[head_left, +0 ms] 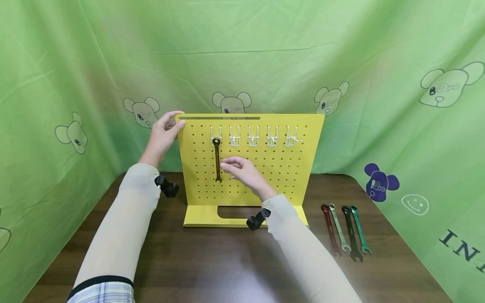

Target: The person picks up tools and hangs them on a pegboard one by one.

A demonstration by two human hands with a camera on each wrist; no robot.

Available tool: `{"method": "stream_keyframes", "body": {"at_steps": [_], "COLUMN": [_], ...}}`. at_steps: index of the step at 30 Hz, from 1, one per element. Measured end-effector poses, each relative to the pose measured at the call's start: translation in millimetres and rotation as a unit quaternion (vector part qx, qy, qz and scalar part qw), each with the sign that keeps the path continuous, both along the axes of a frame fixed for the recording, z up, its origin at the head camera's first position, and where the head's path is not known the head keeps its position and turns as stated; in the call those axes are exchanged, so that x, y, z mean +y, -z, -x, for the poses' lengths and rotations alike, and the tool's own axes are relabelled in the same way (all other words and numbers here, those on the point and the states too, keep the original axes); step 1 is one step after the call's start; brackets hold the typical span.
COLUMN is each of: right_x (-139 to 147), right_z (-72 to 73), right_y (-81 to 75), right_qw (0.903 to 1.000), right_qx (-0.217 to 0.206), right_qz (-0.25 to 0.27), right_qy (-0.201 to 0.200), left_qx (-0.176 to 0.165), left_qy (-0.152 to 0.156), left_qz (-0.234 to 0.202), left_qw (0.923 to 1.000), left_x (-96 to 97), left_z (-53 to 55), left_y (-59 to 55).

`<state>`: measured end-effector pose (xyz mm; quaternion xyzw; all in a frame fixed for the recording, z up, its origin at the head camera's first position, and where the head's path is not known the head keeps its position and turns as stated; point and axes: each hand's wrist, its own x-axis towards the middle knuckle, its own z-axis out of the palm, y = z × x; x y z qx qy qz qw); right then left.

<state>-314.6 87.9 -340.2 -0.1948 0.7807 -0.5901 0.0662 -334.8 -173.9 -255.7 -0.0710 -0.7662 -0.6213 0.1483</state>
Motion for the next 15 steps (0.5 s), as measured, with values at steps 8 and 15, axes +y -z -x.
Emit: {"method": "stream_keyframes", "body": {"at_steps": [8,15], "right_x": [11.0,26.8], "right_z": [-6.8,-13.5], "right_y": [-4.3,-9.7], "right_qw": [0.9998,0.9986], "right_qx": [0.006,0.013], "right_qz": [-0.009,-0.039], "right_qy": [-0.015,-0.033], "left_qx": [0.004,0.001], "left_qy": [0.0,0.001], "left_qz": [0.003,-0.002], "left_qw": [1.0,1.0], "left_x": [-0.4,-0.4], "left_z": [0.1,0.0], "left_y": [0.6,0.2]}}
